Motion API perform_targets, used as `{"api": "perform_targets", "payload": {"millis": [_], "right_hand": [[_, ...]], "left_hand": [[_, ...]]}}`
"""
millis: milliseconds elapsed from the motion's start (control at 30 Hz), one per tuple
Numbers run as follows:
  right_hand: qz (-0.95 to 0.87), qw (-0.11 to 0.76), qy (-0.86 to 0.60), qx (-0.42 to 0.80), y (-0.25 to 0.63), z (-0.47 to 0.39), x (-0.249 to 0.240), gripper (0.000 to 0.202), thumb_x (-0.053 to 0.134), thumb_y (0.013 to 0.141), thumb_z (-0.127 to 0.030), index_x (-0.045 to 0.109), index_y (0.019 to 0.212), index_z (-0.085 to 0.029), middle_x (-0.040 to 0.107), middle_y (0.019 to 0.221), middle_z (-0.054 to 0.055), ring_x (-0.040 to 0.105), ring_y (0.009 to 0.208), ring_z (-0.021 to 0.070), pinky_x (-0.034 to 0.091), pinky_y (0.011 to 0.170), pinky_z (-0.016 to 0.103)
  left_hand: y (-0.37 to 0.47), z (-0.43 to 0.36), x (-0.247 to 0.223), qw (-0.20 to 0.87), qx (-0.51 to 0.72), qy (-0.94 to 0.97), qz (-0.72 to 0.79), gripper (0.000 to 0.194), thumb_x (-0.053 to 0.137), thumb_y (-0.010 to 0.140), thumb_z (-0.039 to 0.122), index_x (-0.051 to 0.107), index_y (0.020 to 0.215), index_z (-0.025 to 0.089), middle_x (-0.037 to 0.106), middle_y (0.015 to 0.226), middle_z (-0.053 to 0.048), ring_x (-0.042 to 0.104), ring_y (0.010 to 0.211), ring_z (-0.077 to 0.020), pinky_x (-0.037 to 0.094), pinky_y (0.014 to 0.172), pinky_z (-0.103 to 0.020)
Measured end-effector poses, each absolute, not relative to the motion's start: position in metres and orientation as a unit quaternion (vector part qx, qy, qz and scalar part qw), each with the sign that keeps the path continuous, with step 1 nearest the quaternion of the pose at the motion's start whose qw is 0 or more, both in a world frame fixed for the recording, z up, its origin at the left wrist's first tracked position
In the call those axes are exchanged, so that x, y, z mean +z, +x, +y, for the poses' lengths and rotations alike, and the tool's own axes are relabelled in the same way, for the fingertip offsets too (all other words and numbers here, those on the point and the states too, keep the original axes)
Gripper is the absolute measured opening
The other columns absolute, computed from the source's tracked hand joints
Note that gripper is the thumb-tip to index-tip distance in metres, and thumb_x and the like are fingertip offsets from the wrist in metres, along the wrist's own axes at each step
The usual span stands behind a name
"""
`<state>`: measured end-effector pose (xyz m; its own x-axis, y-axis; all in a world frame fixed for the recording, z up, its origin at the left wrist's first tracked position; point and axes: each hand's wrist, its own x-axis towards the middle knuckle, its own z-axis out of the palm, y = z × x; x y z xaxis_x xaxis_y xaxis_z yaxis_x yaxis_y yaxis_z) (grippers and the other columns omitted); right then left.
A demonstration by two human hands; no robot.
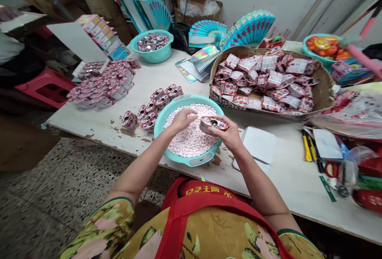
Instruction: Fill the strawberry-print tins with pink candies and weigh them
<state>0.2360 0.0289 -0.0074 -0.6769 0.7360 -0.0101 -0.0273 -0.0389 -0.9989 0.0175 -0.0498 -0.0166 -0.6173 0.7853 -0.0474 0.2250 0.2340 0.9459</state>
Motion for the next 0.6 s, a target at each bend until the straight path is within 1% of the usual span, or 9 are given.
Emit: {"api": "perform_targets", "payload": {"millis": [33,100,133,200,333,400,500,567,600], "right_hand": [[-0.631,0.299,-0.294,0.653,0.248,0.033,-0.008,0.054,0.089,0.064,-0.046,0.073,0.110,-0.021,0.076,0.108,0.005,0.071,0.099,0.0226,0.056,0.094,0.036],[-0.631,0.344,-0.349,0.601,0.279,0.044,-0.014,0.054,0.087,0.066,-0.048,0.072,0.111,-0.022,0.076,0.109,0.005,0.070,0.099,0.0229,0.056,0.093,0.037],[-0.629,0.368,-0.386,0.565,0.297,0.051,-0.020,0.055,0.087,0.066,-0.049,0.071,0.111,-0.022,0.076,0.108,0.006,0.070,0.099,0.0233,0.056,0.093,0.038],[-0.626,0.395,-0.461,0.489,0.333,0.063,-0.037,0.056,0.085,0.065,-0.052,0.069,0.109,-0.021,0.076,0.106,0.007,0.069,0.097,0.0245,0.056,0.092,0.041],[-0.637,0.360,-0.548,0.406,0.392,0.076,-0.068,0.056,0.082,0.064,-0.059,0.069,0.102,-0.021,0.075,0.099,0.009,0.068,0.090,0.0264,0.056,0.086,0.044],[-0.664,0.344,-0.547,0.375,0.405,0.082,-0.069,0.055,0.080,0.067,-0.061,0.069,0.103,-0.021,0.075,0.102,0.010,0.069,0.094,0.0277,0.056,0.087,0.045],[-0.734,0.390,-0.491,0.262,0.402,0.115,-0.043,0.053,0.076,0.076,-0.060,0.067,0.111,-0.022,0.070,0.121,0.012,0.065,0.114,0.0297,0.053,0.100,0.047],[-0.771,0.422,-0.444,0.173,0.384,0.162,-0.017,0.047,0.073,0.084,-0.054,0.065,0.118,-0.021,0.067,0.128,0.013,0.061,0.122,0.0292,0.050,0.105,0.045],[-0.789,0.416,-0.431,0.139,0.372,0.190,-0.005,0.044,0.071,0.087,-0.048,0.065,0.121,-0.021,0.066,0.129,0.014,0.060,0.124,0.0289,0.049,0.107,0.045]], "left_hand": [[0.015,-0.051,-0.028,0.258,0.426,0.417,0.760,0.026,0.072,0.085,0.039,0.074,0.101,0.019,0.072,0.119,-0.011,0.059,0.126,-0.0285,0.044,0.110,-0.038],[0.016,-0.050,-0.046,0.225,0.290,0.522,0.770,0.048,0.062,0.091,0.042,0.067,0.130,0.015,0.058,0.148,-0.016,0.045,0.144,-0.0327,0.029,0.123,-0.045],[0.019,-0.048,-0.052,0.221,0.246,0.547,0.769,0.056,0.057,0.094,0.044,0.060,0.140,0.013,0.052,0.153,-0.018,0.041,0.146,-0.0340,0.027,0.124,-0.048],[0.031,-0.043,-0.058,0.224,0.179,0.575,0.766,0.065,0.050,0.097,0.052,0.052,0.148,0.011,0.050,0.153,-0.020,0.042,0.144,-0.0367,0.029,0.122,-0.050],[0.061,-0.041,-0.056,0.217,0.121,0.584,0.773,0.069,0.045,0.096,0.064,0.057,0.141,0.014,0.058,0.134,-0.021,0.053,0.127,-0.0401,0.041,0.109,-0.052],[0.070,-0.046,-0.054,0.223,0.115,0.576,0.778,0.063,0.043,0.096,0.064,0.061,0.134,0.017,0.061,0.124,-0.020,0.058,0.118,-0.0392,0.046,0.100,-0.050],[0.070,-0.058,-0.053,0.227,0.132,0.561,0.785,0.044,0.043,0.097,0.055,0.067,0.114,0.022,0.066,0.114,-0.015,0.062,0.109,-0.0367,0.048,0.091,-0.045],[0.064,-0.065,-0.054,0.235,0.170,0.533,0.795,0.035,0.046,0.095,0.051,0.068,0.101,0.025,0.070,0.108,-0.011,0.064,0.105,-0.0347,0.048,0.090,-0.042],[0.059,-0.067,-0.054,0.245,0.200,0.508,0.801,0.031,0.049,0.093,0.050,0.068,0.097,0.025,0.072,0.104,-0.010,0.065,0.102,-0.0335,0.047,0.089,-0.041]]}}
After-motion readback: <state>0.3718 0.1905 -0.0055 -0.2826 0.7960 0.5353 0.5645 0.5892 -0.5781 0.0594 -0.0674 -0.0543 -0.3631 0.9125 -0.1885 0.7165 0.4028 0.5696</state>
